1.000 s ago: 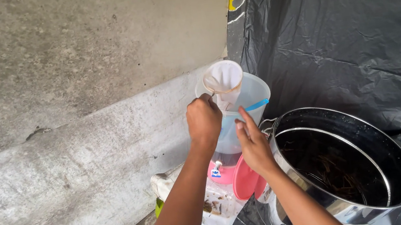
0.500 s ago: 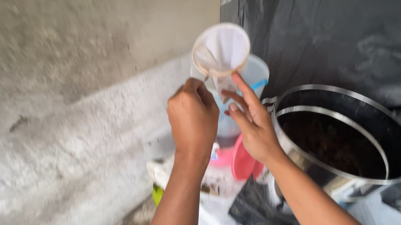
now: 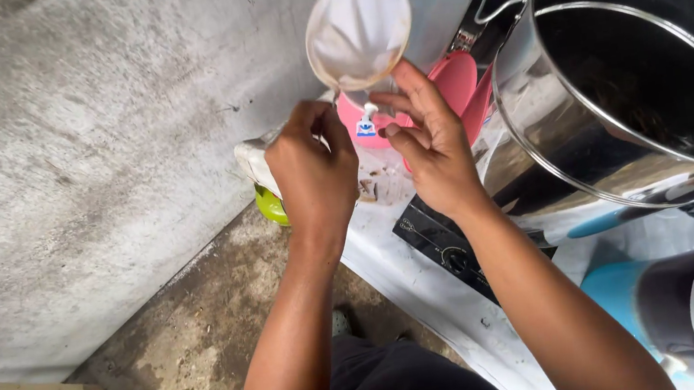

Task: Preparing a tea dispenser and stirring tea in a large pot using a scoop

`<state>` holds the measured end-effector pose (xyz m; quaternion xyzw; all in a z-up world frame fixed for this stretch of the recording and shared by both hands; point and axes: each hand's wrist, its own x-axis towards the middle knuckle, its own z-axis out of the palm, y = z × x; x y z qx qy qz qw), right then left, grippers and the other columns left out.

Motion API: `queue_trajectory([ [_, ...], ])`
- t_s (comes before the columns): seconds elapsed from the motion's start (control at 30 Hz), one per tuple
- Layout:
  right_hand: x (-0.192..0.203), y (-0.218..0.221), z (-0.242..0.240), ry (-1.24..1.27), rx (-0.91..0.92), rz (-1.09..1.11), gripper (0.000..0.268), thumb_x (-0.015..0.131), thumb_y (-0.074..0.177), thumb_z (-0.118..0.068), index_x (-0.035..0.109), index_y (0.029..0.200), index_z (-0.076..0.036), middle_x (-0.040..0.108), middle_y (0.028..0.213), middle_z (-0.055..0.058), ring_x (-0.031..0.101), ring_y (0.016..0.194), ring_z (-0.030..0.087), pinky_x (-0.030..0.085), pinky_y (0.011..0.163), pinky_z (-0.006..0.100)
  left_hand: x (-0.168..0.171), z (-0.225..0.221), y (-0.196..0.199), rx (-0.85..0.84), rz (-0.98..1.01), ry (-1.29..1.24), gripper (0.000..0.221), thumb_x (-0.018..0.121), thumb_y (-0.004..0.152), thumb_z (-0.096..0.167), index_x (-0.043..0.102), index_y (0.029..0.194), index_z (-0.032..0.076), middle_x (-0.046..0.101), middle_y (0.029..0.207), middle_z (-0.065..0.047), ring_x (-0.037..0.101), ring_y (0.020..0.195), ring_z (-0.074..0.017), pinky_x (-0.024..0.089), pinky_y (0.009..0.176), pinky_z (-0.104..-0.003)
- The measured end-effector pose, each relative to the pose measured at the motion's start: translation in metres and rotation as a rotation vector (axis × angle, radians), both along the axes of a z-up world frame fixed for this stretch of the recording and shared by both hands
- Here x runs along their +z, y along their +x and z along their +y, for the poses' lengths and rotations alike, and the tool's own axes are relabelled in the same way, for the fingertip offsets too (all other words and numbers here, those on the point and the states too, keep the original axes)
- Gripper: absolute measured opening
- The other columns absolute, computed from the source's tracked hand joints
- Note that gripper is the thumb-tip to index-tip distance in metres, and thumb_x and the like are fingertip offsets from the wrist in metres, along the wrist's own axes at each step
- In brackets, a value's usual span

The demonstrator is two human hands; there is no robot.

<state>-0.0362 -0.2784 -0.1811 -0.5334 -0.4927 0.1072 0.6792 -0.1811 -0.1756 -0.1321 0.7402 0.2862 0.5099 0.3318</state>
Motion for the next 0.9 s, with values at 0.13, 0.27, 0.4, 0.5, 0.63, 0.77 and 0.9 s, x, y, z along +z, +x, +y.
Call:
queue_trajectory([
  [0.13,-0.044,-0.008,-0.003,-0.119,-0.076,-0.006,0.078,0.058,0.112,0.017,0.041,0.186,0.001,0.049,0.185,0.033,0.065,0.155,0.054,0.071,0.109,0.054,-0.058,0.007,0.003,-0.042,0.043,-0.105,0.019,0.068,0.109,0.007,0.085,0.102,0.011,0.082,0.076,-0.012,0.077,0.06,-0.0339,0.061,0.066,-0.045],
  [0.27,-0.096,-0.002,0.0,-0.214,-0.121,0.063,0.085,0.063,0.104,0.021,0.045,0.184,-0.001,0.055,0.183,0.029,0.069,0.152,0.05,0.072,0.106,0.053,-0.108,0.012,0.01,-0.053,0.11,-0.194,0.019,0.068,0.11,0.007,0.086,0.104,0.007,0.081,0.075,-0.017,0.078,0.06,-0.0385,0.06,0.065,-0.047],
  [0.4,-0.149,0.008,0.006,-0.278,-0.12,0.103,0.085,0.067,0.102,0.018,0.047,0.183,-0.002,0.056,0.183,0.026,0.073,0.15,0.045,0.073,0.103,0.05,-0.171,0.026,0.02,-0.098,0.153,-0.31,0.021,0.069,0.111,0.009,0.088,0.106,0.005,0.083,0.075,-0.015,0.071,0.055,-0.0284,0.057,0.064,-0.042],
  [0.5,-0.17,0.009,0.014,-0.331,-0.125,0.15,0.085,0.067,0.103,0.015,0.049,0.183,-0.005,0.061,0.18,0.02,0.073,0.151,0.034,0.072,0.105,0.039,-0.216,0.041,0.028,-0.128,0.201,-0.453,0.018,0.077,0.111,0.017,0.093,0.113,0.011,0.085,0.078,-0.014,0.074,0.061,-0.0253,0.056,0.066,-0.039],
  [0.63,-0.214,0.016,0.018,-0.402,-0.158,0.148,0.083,0.071,0.102,0.012,0.054,0.182,-0.006,0.066,0.175,0.022,0.073,0.15,0.035,0.072,0.106,0.04,-0.252,0.054,0.036,-0.181,0.216,-0.523,0.015,0.084,0.111,0.024,0.095,0.117,0.015,0.082,0.075,-0.009,0.067,0.063,-0.0161,0.057,0.068,-0.035],
  [0.77,-0.232,0.018,0.017,-0.534,-0.197,0.162,0.076,0.074,0.104,0.005,0.062,0.177,-0.01,0.068,0.174,0.02,0.076,0.148,0.031,0.074,0.105,0.037,-0.285,0.059,0.04,-0.174,0.276,-0.61,0.018,0.083,0.113,0.025,0.094,0.122,0.015,0.082,0.076,-0.009,0.071,0.067,-0.0201,0.06,0.072,-0.04],
  [0.9,-0.229,0.011,0.015,-0.767,-0.391,0.216,0.047,0.082,0.109,-0.022,0.085,0.157,-0.022,0.08,0.157,0.014,0.082,0.138,0.027,0.073,0.107,0.038,-0.332,0.06,0.036,-0.194,0.302,-0.656,0.02,0.074,0.116,0.024,0.094,0.114,0.02,0.08,0.068,-0.004,0.067,0.057,-0.0206,0.056,0.063,-0.036],
])
